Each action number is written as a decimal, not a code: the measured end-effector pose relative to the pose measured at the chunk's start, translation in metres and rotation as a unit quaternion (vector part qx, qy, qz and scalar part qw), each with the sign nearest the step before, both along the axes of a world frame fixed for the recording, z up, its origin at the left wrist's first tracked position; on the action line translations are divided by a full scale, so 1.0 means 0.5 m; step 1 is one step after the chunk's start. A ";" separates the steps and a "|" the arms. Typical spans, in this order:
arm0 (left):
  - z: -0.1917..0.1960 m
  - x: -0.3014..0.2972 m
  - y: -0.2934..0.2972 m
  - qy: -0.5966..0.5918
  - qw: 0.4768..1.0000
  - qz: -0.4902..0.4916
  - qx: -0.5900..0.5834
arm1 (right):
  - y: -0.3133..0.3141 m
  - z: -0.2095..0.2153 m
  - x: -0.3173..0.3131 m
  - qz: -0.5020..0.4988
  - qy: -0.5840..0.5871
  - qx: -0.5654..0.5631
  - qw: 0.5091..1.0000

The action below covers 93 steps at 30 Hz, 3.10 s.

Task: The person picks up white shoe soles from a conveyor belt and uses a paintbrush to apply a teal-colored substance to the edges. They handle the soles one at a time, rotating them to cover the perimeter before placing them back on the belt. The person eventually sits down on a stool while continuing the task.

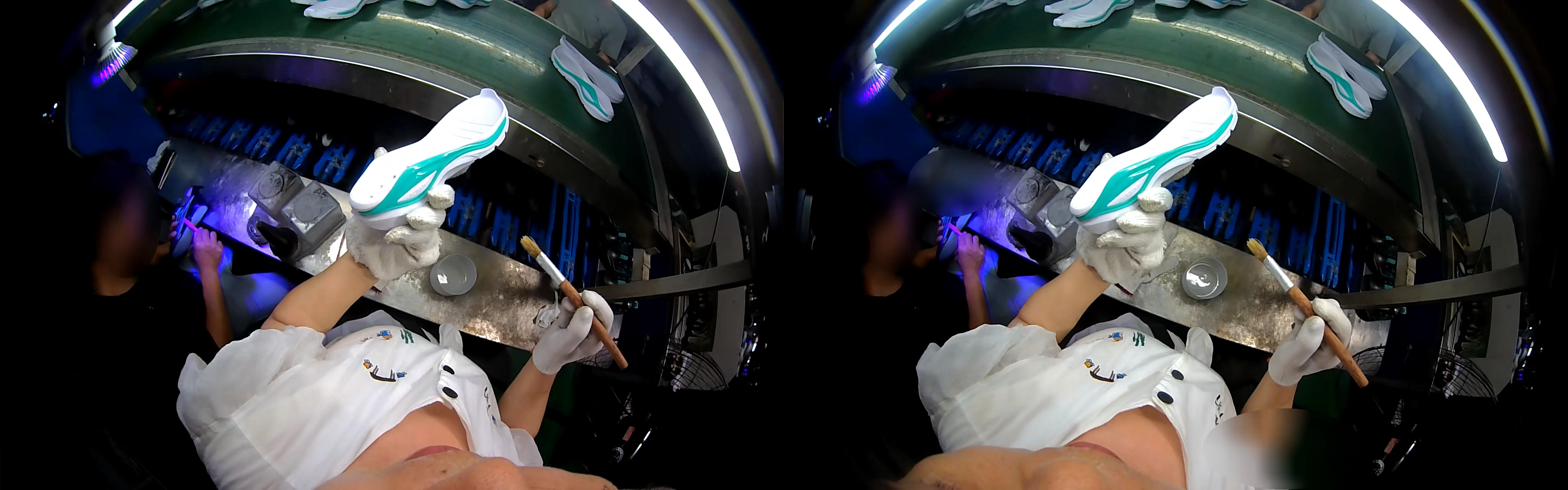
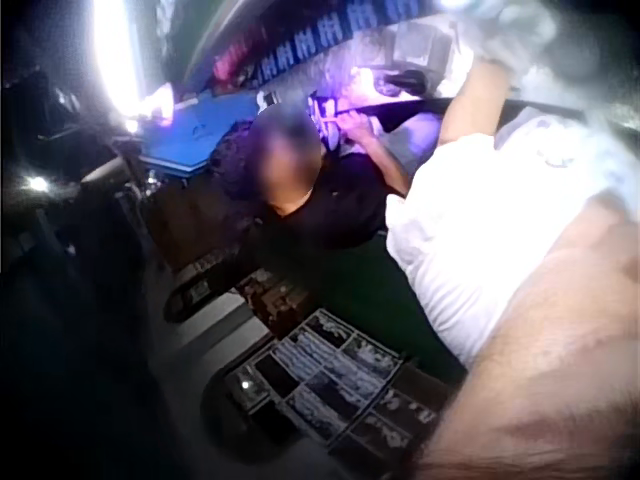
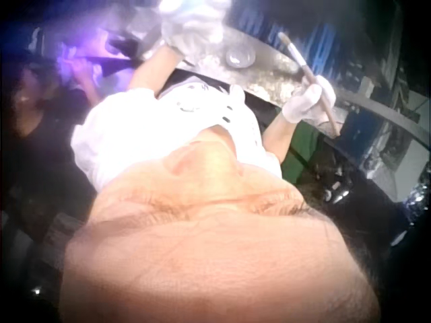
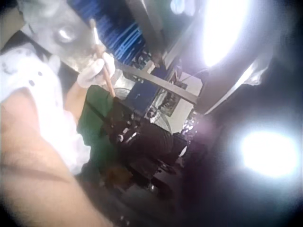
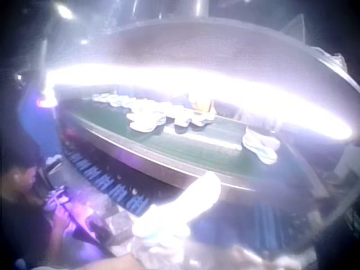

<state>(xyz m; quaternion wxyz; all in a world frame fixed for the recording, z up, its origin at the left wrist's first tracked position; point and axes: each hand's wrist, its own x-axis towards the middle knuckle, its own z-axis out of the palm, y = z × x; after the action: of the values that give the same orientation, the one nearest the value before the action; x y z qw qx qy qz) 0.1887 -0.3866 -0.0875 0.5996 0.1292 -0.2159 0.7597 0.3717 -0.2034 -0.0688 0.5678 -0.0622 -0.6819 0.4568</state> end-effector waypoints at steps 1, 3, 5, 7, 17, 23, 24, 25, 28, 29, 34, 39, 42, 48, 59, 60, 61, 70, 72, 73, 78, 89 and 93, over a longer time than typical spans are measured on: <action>0.009 0.004 0.004 0.015 1.000 0.000 0.006 | 0.006 -0.002 0.002 0.014 0.018 0.000 1.000; 0.004 0.010 0.026 0.018 1.000 -0.008 0.014 | 0.008 0.004 -0.012 0.043 0.038 0.026 0.998; 0.004 0.023 0.051 0.009 1.000 -0.023 0.013 | 0.014 0.001 -0.019 0.084 0.016 0.081 0.993; 0.013 0.038 0.074 0.030 0.999 0.009 -0.029 | 0.010 0.013 -0.053 0.124 0.026 0.131 0.983; -0.071 0.062 0.119 0.225 0.937 0.166 -0.210 | 0.003 0.038 -0.134 0.007 -0.098 0.267 0.959; 0.098 -0.080 0.152 0.262 0.964 0.040 -0.036 | 0.065 0.031 -0.049 -0.047 -0.028 0.215 0.975; 0.135 -0.137 0.180 0.242 0.970 0.024 0.000 | 0.070 0.026 -0.040 -0.050 -0.033 0.210 0.976; 0.158 -0.243 0.207 0.223 0.974 0.020 -0.040 | 0.073 0.013 -0.040 -0.057 -0.029 0.207 0.976; 0.194 -0.423 0.298 -0.047 0.929 0.190 -0.314 | 0.060 -0.008 -0.030 -0.039 -0.107 0.151 0.982; 0.204 -0.415 0.344 -0.044 0.934 0.184 -0.302 | 0.069 -0.021 -0.022 -0.046 -0.099 0.146 0.983; 0.191 -0.319 0.531 0.624 0.321 0.503 -0.505 | 0.116 -0.080 0.034 -0.049 -0.104 0.073 0.991; 0.202 -0.213 0.641 0.793 0.069 0.437 -0.419 | 0.127 -0.102 0.062 -0.045 -0.146 0.056 0.987; 0.218 -0.195 0.625 0.828 -0.154 0.355 -0.405 | 0.122 -0.103 0.062 -0.038 -0.154 0.061 0.985; 0.208 -0.304 0.394 0.864 -0.128 0.376 -0.310 | 0.122 -0.110 0.050 -0.064 -0.124 0.037 0.990; 0.222 -0.325 0.401 0.716 -0.140 0.473 -0.493 | 0.094 -0.101 0.041 -0.012 -0.161 0.022 0.987; 0.237 -0.275 0.445 0.716 -0.176 0.430 -0.521 | 0.095 -0.106 0.042 -0.002 -0.150 0.013 0.989; 0.243 -0.265 0.471 0.764 -0.134 0.368 -0.514 | 0.095 -0.110 0.043 0.009 -0.141 0.005 0.990; 0.238 -0.392 0.387 0.307 0.659 0.523 -0.446 | 0.083 -0.110 0.057 -0.034 -0.144 0.014 0.989; 0.213 -0.418 0.356 0.349 0.674 0.567 -0.321 | 0.078 -0.114 0.052 -0.027 -0.144 0.003 0.989; 0.191 -0.425 0.330 0.273 0.750 0.540 -0.267 | 0.076 -0.113 0.047 -0.017 -0.138 0.007 0.990; 0.168 -0.389 0.251 0.071 0.924 0.344 -0.153 | 0.071 -0.100 0.045 -0.001 -0.144 0.021 0.989; 0.146 -0.424 0.355 0.002 0.781 0.460 -0.422 | 0.060 -0.109 0.046 -0.006 -0.159 0.023 0.987; 0.190 -0.247 0.351 0.457 0.707 0.352 -0.410 | 0.069 -0.106 0.055 -0.022 -0.142 0.017 0.990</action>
<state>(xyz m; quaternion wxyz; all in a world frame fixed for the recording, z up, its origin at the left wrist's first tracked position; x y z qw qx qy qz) 0.0653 -0.2109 0.0074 0.3076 0.2682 0.4783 0.7776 0.3993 -0.1688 -0.1218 0.4762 -0.1314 -0.7617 0.4193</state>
